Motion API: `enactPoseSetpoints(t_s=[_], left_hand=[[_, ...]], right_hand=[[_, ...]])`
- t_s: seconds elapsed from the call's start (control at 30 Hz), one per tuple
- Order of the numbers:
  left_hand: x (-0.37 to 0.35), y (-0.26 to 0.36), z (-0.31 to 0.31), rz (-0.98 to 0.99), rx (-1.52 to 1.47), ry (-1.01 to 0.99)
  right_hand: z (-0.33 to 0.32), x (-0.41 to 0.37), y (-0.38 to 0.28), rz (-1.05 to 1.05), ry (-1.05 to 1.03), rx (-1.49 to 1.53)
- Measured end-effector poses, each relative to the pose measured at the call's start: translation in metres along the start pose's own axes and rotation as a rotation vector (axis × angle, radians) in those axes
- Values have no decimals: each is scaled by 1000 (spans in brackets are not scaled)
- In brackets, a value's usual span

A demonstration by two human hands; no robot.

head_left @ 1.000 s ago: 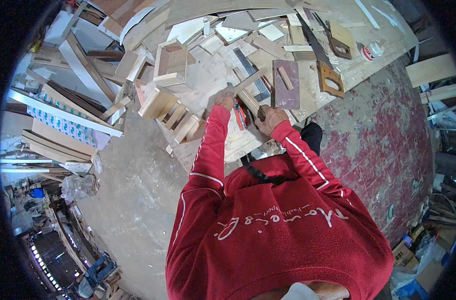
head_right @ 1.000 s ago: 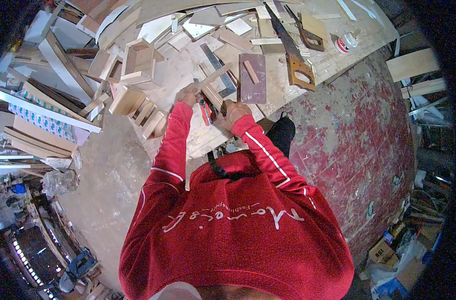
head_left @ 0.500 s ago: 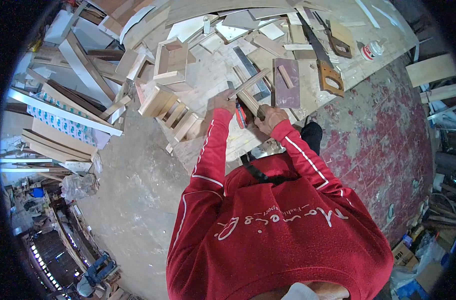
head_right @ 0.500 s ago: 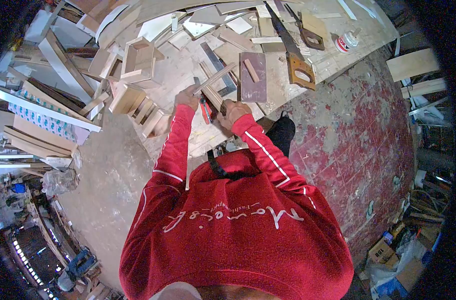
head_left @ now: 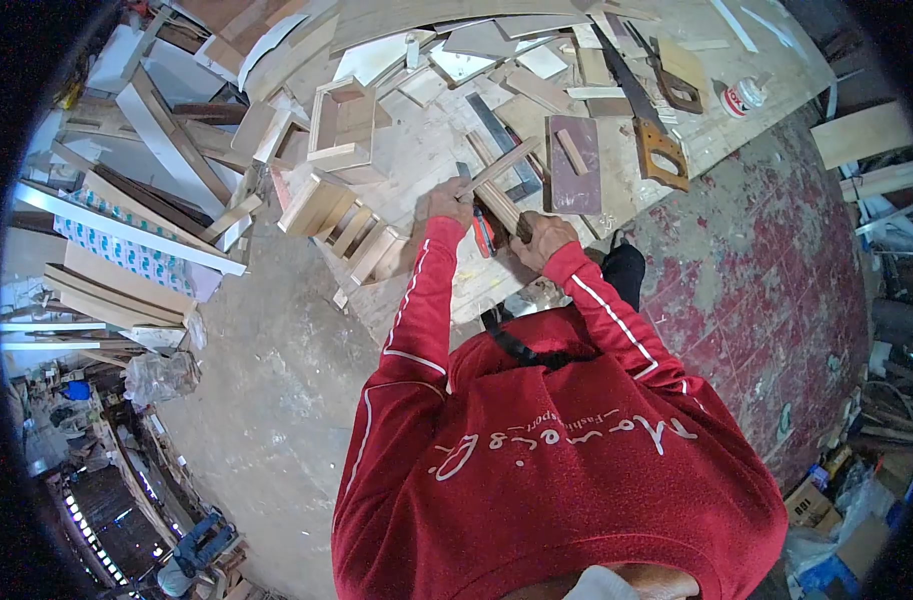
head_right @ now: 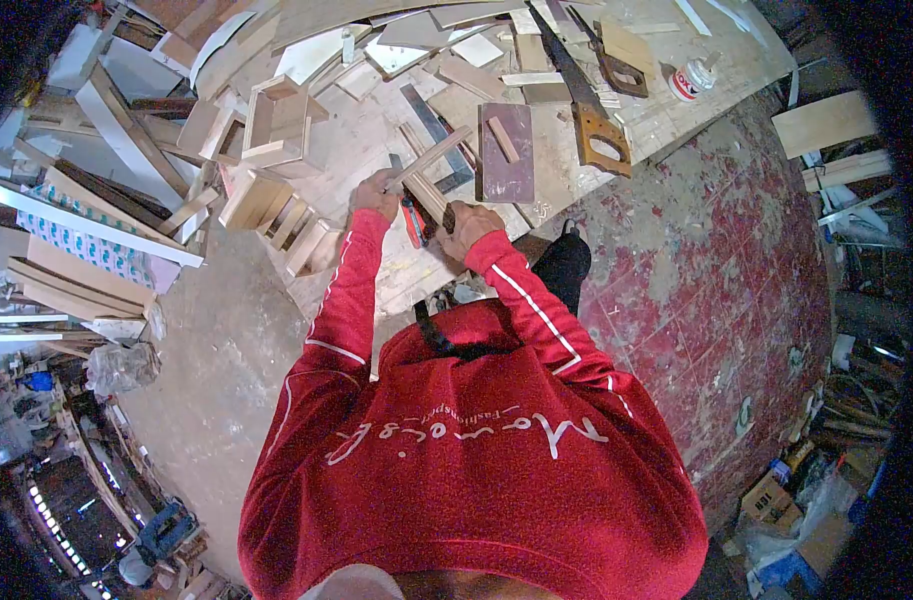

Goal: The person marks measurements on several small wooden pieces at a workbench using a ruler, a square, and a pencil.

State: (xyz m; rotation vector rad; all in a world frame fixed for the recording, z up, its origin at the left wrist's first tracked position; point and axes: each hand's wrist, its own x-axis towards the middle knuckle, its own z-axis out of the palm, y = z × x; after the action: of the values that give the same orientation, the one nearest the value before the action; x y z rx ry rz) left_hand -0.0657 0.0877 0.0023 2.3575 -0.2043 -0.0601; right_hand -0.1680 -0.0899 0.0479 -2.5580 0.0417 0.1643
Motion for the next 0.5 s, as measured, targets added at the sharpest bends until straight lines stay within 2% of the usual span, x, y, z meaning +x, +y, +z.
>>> enactPoseSetpoints(t_s=[0.17, 0.23, 0.37, 0.47, 0.5], left_hand=[[11, -18, 7, -122, -41, -77], [13, -23, 9, -296, -735, -178], [14, -19, 9, -403, -799, -139], [17, -23, 8, -424, -821, -214], [15, -5, -1, -526, -809, -207]], right_hand=[[0, 0, -3, 2, 17, 10], [2, 0, -1, -5, 15, 1], [2, 0, -2, -16, 23, 5], [6, 1, 2, -36, 13, 20], [5, 0, 2, -35, 13, 20]])
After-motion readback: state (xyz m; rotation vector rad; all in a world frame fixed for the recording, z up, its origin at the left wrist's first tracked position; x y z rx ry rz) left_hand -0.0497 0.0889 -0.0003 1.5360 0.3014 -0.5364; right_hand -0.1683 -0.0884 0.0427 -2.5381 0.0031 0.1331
